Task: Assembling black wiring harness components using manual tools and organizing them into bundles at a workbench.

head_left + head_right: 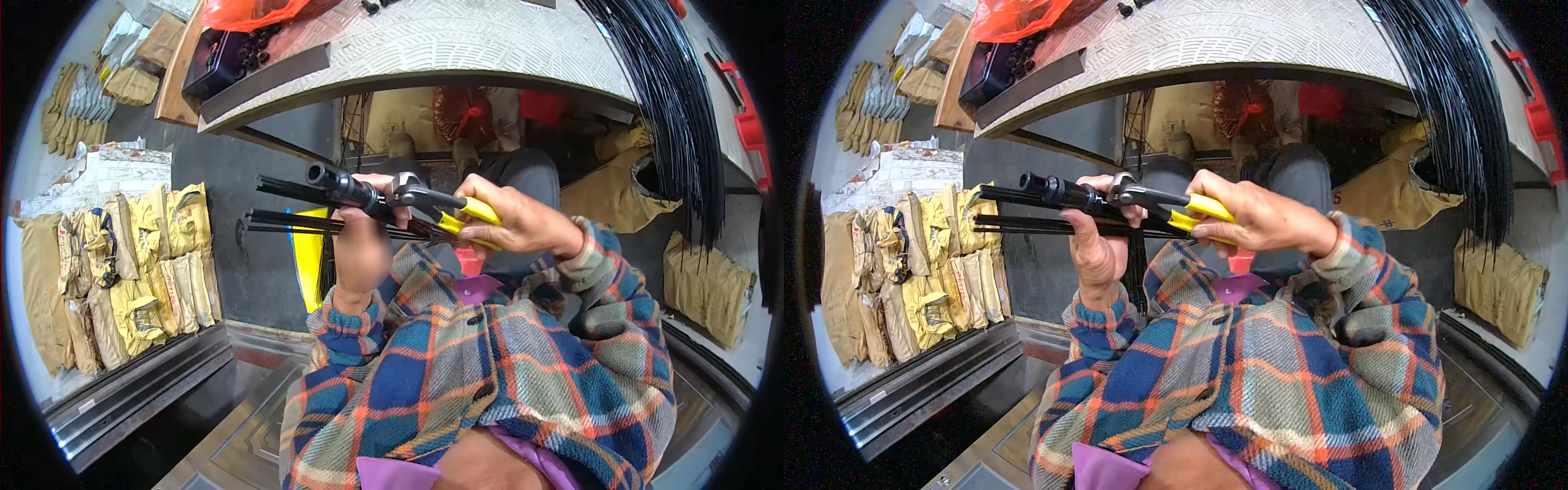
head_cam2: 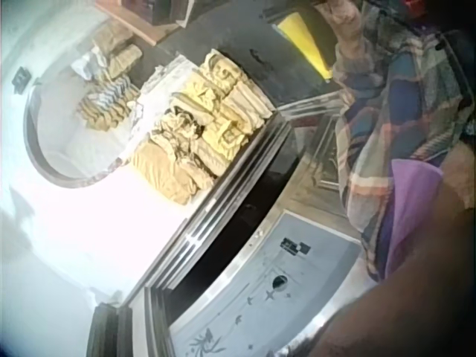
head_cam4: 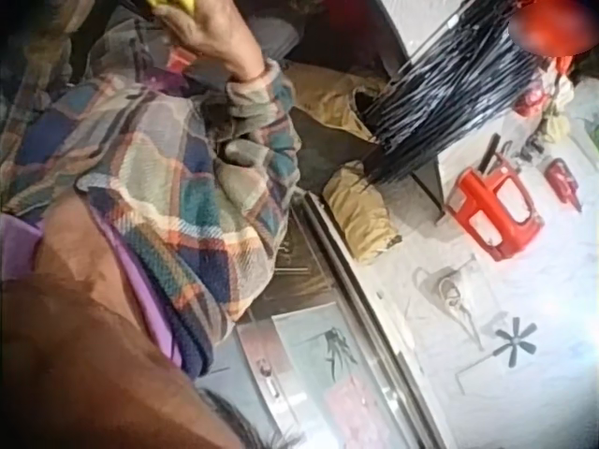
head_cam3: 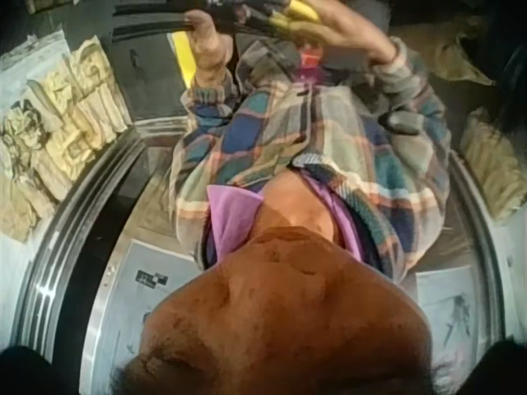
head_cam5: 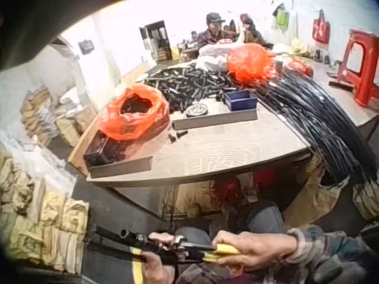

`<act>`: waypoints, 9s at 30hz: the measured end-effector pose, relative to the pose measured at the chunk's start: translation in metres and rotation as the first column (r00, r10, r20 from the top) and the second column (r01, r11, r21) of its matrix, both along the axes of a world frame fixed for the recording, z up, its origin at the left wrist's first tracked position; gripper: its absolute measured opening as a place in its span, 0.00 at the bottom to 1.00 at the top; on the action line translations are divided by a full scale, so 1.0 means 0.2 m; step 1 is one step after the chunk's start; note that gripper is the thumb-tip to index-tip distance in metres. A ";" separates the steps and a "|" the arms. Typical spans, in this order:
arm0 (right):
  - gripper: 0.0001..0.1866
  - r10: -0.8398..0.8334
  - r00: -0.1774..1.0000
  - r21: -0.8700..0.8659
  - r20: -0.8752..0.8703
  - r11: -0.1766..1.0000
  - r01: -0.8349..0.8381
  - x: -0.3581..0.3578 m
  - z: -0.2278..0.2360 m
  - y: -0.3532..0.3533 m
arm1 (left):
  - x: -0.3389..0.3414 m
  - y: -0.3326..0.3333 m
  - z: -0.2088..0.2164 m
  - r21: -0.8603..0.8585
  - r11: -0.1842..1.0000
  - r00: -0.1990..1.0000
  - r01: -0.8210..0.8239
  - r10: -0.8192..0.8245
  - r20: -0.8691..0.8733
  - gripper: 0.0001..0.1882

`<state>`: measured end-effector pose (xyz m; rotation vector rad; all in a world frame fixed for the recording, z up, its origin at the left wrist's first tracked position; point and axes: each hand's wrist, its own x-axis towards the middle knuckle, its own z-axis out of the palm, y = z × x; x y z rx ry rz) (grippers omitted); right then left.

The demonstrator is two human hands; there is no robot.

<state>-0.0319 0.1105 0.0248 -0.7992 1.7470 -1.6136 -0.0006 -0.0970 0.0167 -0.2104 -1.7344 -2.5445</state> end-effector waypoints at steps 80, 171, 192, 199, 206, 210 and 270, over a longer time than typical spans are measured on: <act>0.08 -0.677 0.549 -0.435 -0.490 0.736 0.519 0.05 0.09 -0.14 | 0.08 0.17 0.09 -0.122 0.986 0.985 0.112 -0.127 -0.119 0.32; 0.20 0.331 0.173 0.366 -0.927 0.710 0.602 0.05 0.25 0.07 | 0.11 0.04 0.01 -0.091 0.990 0.994 0.107 -0.105 0.023 0.36; 0.13 0.440 0.205 0.485 -0.874 0.775 0.405 0.00 0.29 0.04 | 0.14 0.08 0.03 -0.230 0.971 0.998 -0.067 0.065 -0.016 0.37; 0.16 0.352 0.307 0.456 -0.884 0.794 0.403 -0.02 0.27 0.06 | 0.11 0.06 -0.03 -0.124 0.992 1.000 -0.004 0.006 0.012 0.39; 0.14 0.403 0.902 0.424 -0.154 0.852 -0.308 -0.11 0.42 0.16 | 0.12 0.02 -0.06 -0.028 0.989 0.989 0.144 -0.143 0.023 0.37; 0.11 0.355 0.927 0.471 0.125 0.801 -0.370 -0.13 0.46 0.16 | 0.13 0.06 -0.03 -0.066 0.986 0.988 0.155 -0.155 -0.005 0.34; 0.14 0.278 0.237 0.349 -0.931 0.867 0.354 0.09 0.20 -0.05 | 0.23 -0.04 -0.13 -0.138 0.982 0.976 -0.131 0.103 -0.194 0.39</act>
